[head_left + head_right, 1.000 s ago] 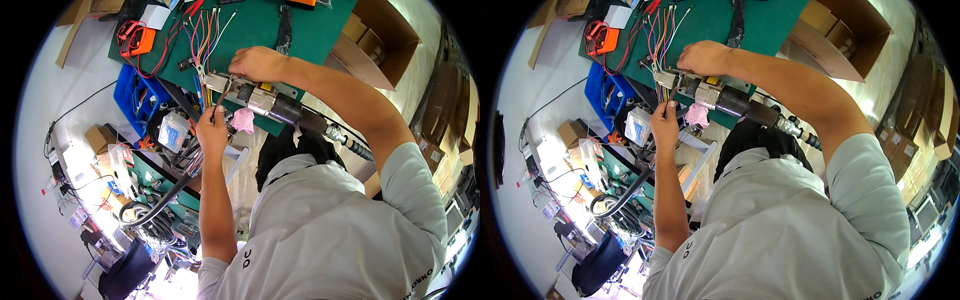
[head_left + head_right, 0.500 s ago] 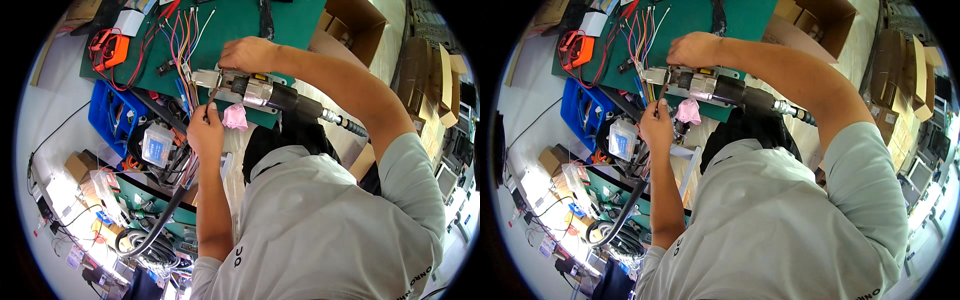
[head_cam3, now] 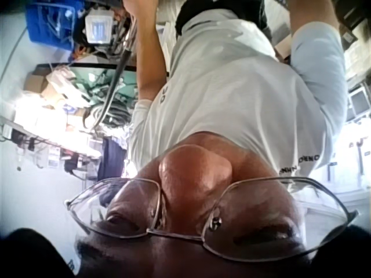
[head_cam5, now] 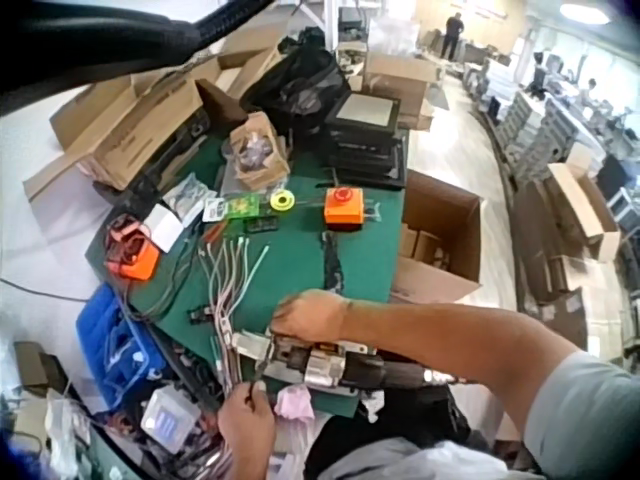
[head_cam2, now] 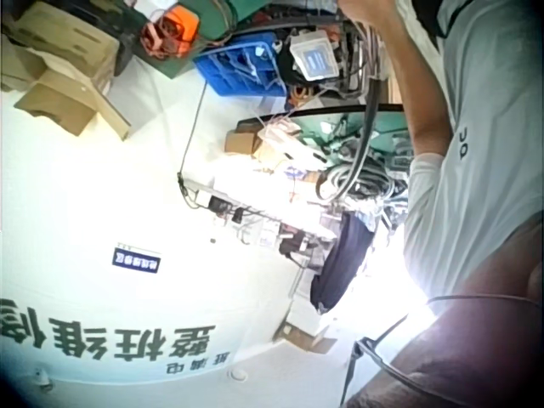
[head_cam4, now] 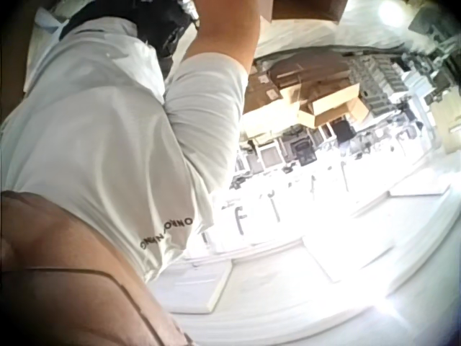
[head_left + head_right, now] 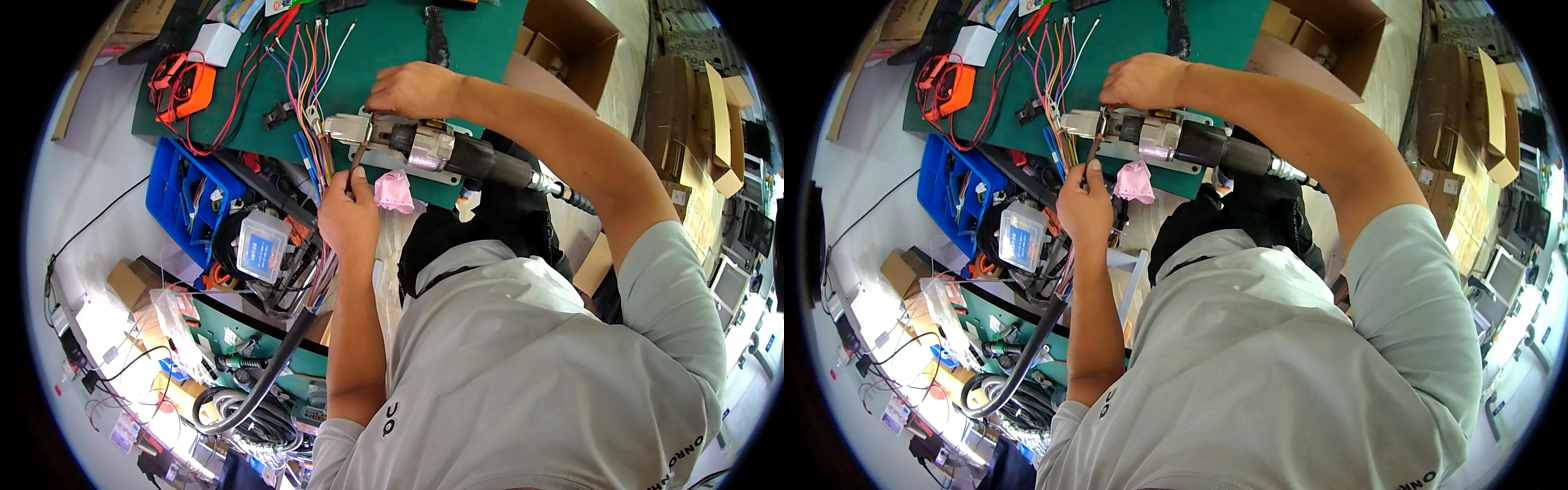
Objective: The person assembles a wiring harness by inserting terminals into a connector block using a machine and attaching plastic housings to the wires.
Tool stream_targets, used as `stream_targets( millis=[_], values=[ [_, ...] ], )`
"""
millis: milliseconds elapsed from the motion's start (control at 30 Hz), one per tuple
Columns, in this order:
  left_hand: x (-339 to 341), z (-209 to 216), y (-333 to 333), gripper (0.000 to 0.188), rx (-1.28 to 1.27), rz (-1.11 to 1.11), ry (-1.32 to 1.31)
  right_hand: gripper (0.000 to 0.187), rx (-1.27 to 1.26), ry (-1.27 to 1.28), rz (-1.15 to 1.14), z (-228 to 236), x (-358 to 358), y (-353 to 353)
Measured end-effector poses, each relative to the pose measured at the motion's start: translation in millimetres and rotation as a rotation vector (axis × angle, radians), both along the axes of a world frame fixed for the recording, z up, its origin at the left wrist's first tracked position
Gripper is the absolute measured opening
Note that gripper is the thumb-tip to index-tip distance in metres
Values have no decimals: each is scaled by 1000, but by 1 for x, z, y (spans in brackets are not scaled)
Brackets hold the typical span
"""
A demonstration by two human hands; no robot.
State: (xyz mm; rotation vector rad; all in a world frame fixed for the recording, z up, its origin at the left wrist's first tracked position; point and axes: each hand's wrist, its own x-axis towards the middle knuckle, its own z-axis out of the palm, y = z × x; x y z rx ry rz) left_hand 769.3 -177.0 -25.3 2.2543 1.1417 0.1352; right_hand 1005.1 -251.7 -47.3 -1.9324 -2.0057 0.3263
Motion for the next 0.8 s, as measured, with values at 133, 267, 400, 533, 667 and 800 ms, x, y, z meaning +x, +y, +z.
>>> stream_targets(
  millis=[133, 267, 400, 533, 667, 800],
  values=[
    [-3, -6, 0, 34, 37, -2, -49, 9, -19, 1, 17, 6, 1, 2],
    [-2, -4, 1, 32, -6, 0, -27, 11, -53, 5, 13, 5, -2, 1],
    [1, 1, -1, 32, 4, -10, -28, 12, -39, -6, 53, 7, 2, 1],
    [1, 1, -1, 33, -19, -12, -25, 14, -57, -19, 40, 4, 1, 2],
    [-3, -7, 2, 35, 15, -32, -51, 14, -41, 6, 43, 1, 1, 4],
    [0, -2, 0, 37, 6, -26, -31, 16, -30, 8, 65, 3, 3, 4]
  ],
)
